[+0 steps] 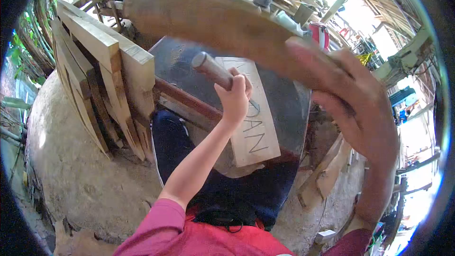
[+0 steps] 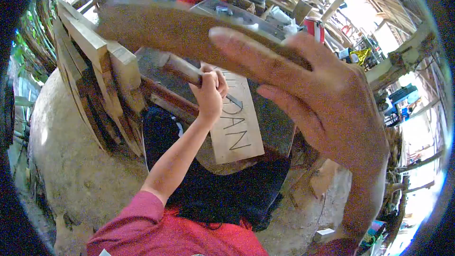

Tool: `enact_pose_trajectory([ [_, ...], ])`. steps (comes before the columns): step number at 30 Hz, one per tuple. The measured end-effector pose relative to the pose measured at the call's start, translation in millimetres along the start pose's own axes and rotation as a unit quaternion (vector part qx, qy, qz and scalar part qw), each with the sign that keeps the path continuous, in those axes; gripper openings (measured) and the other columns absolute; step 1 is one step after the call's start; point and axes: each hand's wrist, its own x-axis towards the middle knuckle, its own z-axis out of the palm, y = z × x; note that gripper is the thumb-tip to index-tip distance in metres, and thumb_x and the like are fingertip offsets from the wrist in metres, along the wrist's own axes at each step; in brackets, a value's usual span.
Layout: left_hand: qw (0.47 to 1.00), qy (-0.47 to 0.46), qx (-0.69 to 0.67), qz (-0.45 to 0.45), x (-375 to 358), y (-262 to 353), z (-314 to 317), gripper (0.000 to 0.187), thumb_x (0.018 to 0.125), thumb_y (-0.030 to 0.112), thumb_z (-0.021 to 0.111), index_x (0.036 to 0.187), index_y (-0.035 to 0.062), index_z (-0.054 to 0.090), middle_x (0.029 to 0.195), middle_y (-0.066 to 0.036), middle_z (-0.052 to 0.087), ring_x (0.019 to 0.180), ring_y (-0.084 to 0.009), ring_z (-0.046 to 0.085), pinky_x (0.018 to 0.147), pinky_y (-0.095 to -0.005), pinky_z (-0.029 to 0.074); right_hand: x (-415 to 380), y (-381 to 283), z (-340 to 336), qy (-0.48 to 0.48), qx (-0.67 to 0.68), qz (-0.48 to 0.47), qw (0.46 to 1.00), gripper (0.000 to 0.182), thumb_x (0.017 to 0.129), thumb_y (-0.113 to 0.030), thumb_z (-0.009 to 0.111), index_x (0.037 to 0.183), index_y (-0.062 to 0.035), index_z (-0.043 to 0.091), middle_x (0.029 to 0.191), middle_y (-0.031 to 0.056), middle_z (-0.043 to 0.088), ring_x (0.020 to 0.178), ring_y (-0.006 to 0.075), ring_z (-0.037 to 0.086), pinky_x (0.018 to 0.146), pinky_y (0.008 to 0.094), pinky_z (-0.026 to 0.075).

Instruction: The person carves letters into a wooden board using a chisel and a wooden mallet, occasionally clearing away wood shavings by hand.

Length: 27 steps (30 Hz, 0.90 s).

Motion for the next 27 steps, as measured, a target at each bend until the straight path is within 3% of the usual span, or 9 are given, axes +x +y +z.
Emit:
enact_pose_trajectory([
  [3, 1.0, 0.015, 0.017, 0.001, 0.3, 2.0, 1.4, 0.025, 0.086, 0.009, 0.045, 0.066, 0.0121, 0.032, 0.053, 0.001, 0.036, 0.04, -0.0084, 0.029, 0.038, -0.0264, 0.019, 5.9, -23.1, -17.5, -0.063, -0.087, 0.01, 0.994, 0.051, 0.087, -0.01, 0.064, 0.137, -0.0214, 0.061, 0.096, 0.0143, 0.06, 0.078, 0.0308, 0.061, 0.071, 0.0413, 0.049],
  [7, 0.998, 0.033, -0.05, -0.033, -5.7, 6.2, 6.3, 0.019, 0.088, 0.001, 0.048, 0.072, 0.0101, 0.043, 0.058, 0.004, 0.042, 0.046, -0.0051, 0.037, 0.043, -0.024, 0.025, 14.7, -27.6, -25.4, 0.057, -0.059, -0.09, 0.993, 0.049, 0.086, -0.005, 0.064, 0.134, -0.0118, 0.061, 0.095, 0.015, 0.06, 0.083, 0.0306, 0.06, 0.076, 0.0379, 0.048],
  [8, 1.0, -0.016, -0.025, -0.004, -3.0, 1.1, -0.5, 0.019, 0.088, 0.001, 0.048, 0.072, 0.0092, 0.044, 0.057, 0.003, 0.044, 0.047, -0.0056, 0.037, 0.043, -0.0245, 0.025, 14.4, -25.8, -24.7, 0.052, -0.066, -0.1, 0.991, 0.048, 0.086, -0.004, 0.063, 0.134, -0.0092, 0.06, 0.095, 0.0152, 0.06, 0.084, 0.0307, 0.06, 0.077, 0.0369, 0.048],
  [13, 0.999, -0.044, -0.006, 0.0, -0.1, -4.5, -8.2, 0.019, 0.088, 0.001, 0.046, 0.071, 0.0076, 0.042, 0.056, 0.0, 0.044, 0.045, -0.0064, 0.036, 0.042, -0.0239, 0.025, 1.4, -21.5, -8.8, -0.07, -0.083, -0.01, 0.994, 0.049, 0.086, -0.003, 0.062, 0.135, -0.0044, 0.057, 0.095, 0.016, 0.058, 0.083, 0.0309, 0.058, 0.077, 0.0378, 0.047],
  [16, 0.998, -0.007, -0.057, 0.004, 4.7, -5.9, -1.8, 0.019, 0.087, 0.001, 0.045, 0.072, 0.0089, 0.038, 0.055, 0.002, 0.037, 0.044, -0.0069, 0.034, 0.04, -0.0244, 0.023, -18.9, 5.6, 3.8, -0.009, -0.027, -0.011, 1.0, 0.053, 0.089, -0.007, 0.063, 0.141, -0.0056, 0.052, 0.106, 0.0162, 0.062, 0.092, 0.0288, 0.06, 0.083, 0.0393, 0.046],
  [19, 0.998, -0.064, -0.008, 0.005, 0.6, -0.9, -5.2, 0.019, 0.083, 0.003, 0.044, 0.07, 0.0102, 0.032, 0.054, 0.002, 0.033, 0.042, -0.0057, 0.027, 0.039, -0.024, 0.018, -52.6, 28.8, 41.1, 0.093, 0.051, 0.047, 0.993, 0.056, 0.093, -0.018, 0.063, 0.146, -0.0066, 0.047, 0.119, 0.0138, 0.063, 0.093, 0.023, 0.06, 0.083, 0.037, 0.047],
  [21, 0.997, -0.073, -0.005, 0.017, 1.7, -1.0, -8.3, 0.021, 0.082, 0.004, 0.044, 0.068, 0.0105, 0.03, 0.053, 0.001, 0.034, 0.042, -0.0057, 0.025, 0.039, -0.0241, 0.018, -72.8, 30.0, 65.6, 0.144, 0.138, 0.151, 0.968, 0.061, 0.097, -0.03, 0.062, 0.149, -0.0066, 0.043, 0.124, 0.0117, 0.063, 0.085, 0.0167, 0.06, 0.075, 0.0308, 0.049],
  [24, 0.996, -0.083, 0.004, 0.019, 3.9, 1.7, -8.4, 0.023, 0.082, 0.005, 0.044, 0.067, 0.0105, 0.028, 0.052, -0.001, 0.035, 0.041, -0.0062, 0.024, 0.039, -0.0246, 0.018, -104.7, 34.4, 110.2, 0.169, 0.283, 0.283, 0.901, 0.062, 0.098, -0.035, 0.059, 0.15, -0.0059, 0.04, 0.112, 0.0128, 0.065, 0.072, 0.0122, 0.059, 0.061, 0.0243, 0.047],
  [27, 0.991, -0.085, 0.096, 0.032, 4.5, 4.4, -3.7, 0.022, 0.083, 0.016, 0.042, 0.066, 0.0129, 0.028, 0.049, -0.003, 0.028, 0.041, -0.0122, 0.019, 0.039, -0.0296, 0.021, -120.7, 22.6, 164.0, 0.195, 0.481, 0.405, 0.753, 0.057, 0.101, -0.032, 0.055, 0.148, -0.0046, 0.038, 0.097, 0.0118, 0.063, 0.062, 0.0094, 0.054, 0.053, 0.0219, 0.042],
])
